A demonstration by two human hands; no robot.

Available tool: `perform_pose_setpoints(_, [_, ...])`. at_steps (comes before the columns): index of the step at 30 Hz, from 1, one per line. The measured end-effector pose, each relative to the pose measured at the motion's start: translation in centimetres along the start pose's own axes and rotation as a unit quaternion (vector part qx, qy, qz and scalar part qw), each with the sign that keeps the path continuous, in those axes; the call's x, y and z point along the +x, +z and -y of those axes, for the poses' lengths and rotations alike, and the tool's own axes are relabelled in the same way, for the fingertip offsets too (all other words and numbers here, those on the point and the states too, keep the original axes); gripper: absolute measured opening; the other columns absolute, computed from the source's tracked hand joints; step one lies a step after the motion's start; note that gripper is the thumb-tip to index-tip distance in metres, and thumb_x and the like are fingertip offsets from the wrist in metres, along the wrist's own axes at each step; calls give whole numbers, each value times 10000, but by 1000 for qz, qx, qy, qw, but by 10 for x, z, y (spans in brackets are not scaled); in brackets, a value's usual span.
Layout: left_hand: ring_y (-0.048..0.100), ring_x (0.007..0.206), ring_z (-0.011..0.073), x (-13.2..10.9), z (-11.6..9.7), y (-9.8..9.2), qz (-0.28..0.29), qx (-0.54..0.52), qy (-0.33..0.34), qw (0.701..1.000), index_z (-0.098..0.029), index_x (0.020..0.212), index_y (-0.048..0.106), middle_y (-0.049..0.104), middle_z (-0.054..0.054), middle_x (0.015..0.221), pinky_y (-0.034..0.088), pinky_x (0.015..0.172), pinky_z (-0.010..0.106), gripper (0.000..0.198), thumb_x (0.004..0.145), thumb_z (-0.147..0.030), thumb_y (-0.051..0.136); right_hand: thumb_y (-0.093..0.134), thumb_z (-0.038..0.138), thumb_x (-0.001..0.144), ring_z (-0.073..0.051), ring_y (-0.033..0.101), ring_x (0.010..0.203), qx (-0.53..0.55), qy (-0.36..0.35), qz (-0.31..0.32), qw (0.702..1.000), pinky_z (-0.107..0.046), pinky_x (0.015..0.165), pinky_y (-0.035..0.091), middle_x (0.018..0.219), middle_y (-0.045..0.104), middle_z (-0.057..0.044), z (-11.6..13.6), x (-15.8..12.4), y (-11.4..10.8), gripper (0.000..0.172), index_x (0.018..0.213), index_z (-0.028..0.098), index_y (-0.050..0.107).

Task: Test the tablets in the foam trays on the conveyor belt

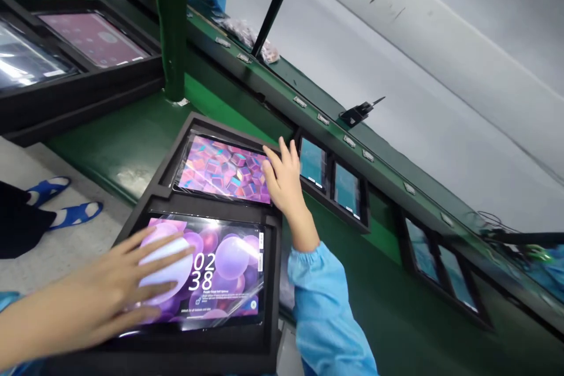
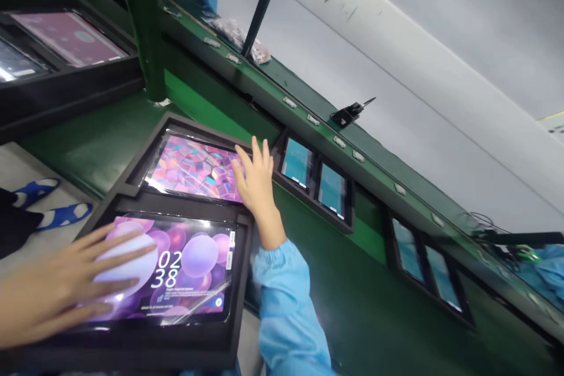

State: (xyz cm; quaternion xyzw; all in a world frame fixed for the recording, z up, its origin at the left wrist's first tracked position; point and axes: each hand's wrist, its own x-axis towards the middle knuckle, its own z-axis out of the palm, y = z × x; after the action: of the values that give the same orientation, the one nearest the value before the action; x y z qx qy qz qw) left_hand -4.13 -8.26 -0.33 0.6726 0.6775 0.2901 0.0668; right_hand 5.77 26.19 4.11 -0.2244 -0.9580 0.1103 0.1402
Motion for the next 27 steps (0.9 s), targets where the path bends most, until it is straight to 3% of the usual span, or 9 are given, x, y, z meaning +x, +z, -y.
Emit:
perform_pose_setpoints(3, [394, 1454, 342, 5, 29, -9, -63, 89, -45, 993, -570, 1409, 447, 400, -127, 1560, 247, 1230, 685, 520, 929, -391, 531, 346, 483, 1058, -316, 64, 1584, 46, -36, 27, 998, -641, 1227, 209, 1679, 259, -91, 21, -38, 0, 502, 1483, 260, 493])
perform_pose_setpoints(5, [301, 1499, 373, 0, 31, -9, -137, 78, -130, 979, -583, 1433, 401, 314, -145, 1612, 164, 1235, 726, 546, 940, -375, 508, 373, 466, 1054, -310, 55, 1586, 64, -53, 60, 995, -636, 1232, 206, 1684, 242, -98, 33, -60, 4, 498, 1498, 260, 466])
perform_pose_setpoints(7, [245, 1522, 375, -10, 21, -4, -162, 39, -185, 969, -598, 1437, 374, 269, -159, 1630, 142, 1240, 732, 557, 942, -371, 488, 388, 434, 1054, -316, 63, 1585, 76, -66, 89, 991, -634, 1234, 209, 1683, 240, -108, 43, -71, 10, 479, 1482, 244, 484])
perform_pose_setpoints(10, [190, 1534, 397, -31, 1, 12, -146, -43, -276, 949, -539, 1489, 318, 237, -96, 1653, 177, 1214, 757, 580, 940, -447, 481, 390, 388, 1054, -336, 111, 1577, 87, -84, 124, 985, -642, 1223, 237, 1660, 300, -115, 57, -71, 18, 436, 1417, 215, 558])
perform_pose_setpoints(13, [258, 1510, 403, -52, -6, 25, -121, -133, -339, 923, -464, 1549, 218, 249, -10, 1659, 334, 1157, 704, 701, 921, -536, 521, 391, 349, 1053, -348, 129, 1572, 90, -116, 142, 979, -663, 1209, 247, 1645, 340, -107, 69, -59, 24, 405, 1374, 216, 600])
perform_pose_setpoints(18, [323, 1490, 343, -69, -4, 29, -81, -180, -342, 919, -423, 1577, 128, 269, 13, 1653, 398, 1141, 566, 783, 928, -515, 557, 377, 328, 1055, -337, 140, 1572, 90, -159, 143, 973, -665, 1214, 227, 1628, 372, -105, 85, -42, 32, 400, 1372, 219, 597])
perform_pose_setpoints(27, [227, 1532, 325, -66, -4, 27, -32, -193, -349, 917, -441, 1574, 79, 129, -23, 1689, 300, 1180, 569, 817, 924, -556, 560, 378, 296, 1054, -354, 182, 1560, 79, -152, 109, 979, -679, 1197, 247, 1583, 443, -120, 85, -29, 42, 373, 1314, 200, 627])
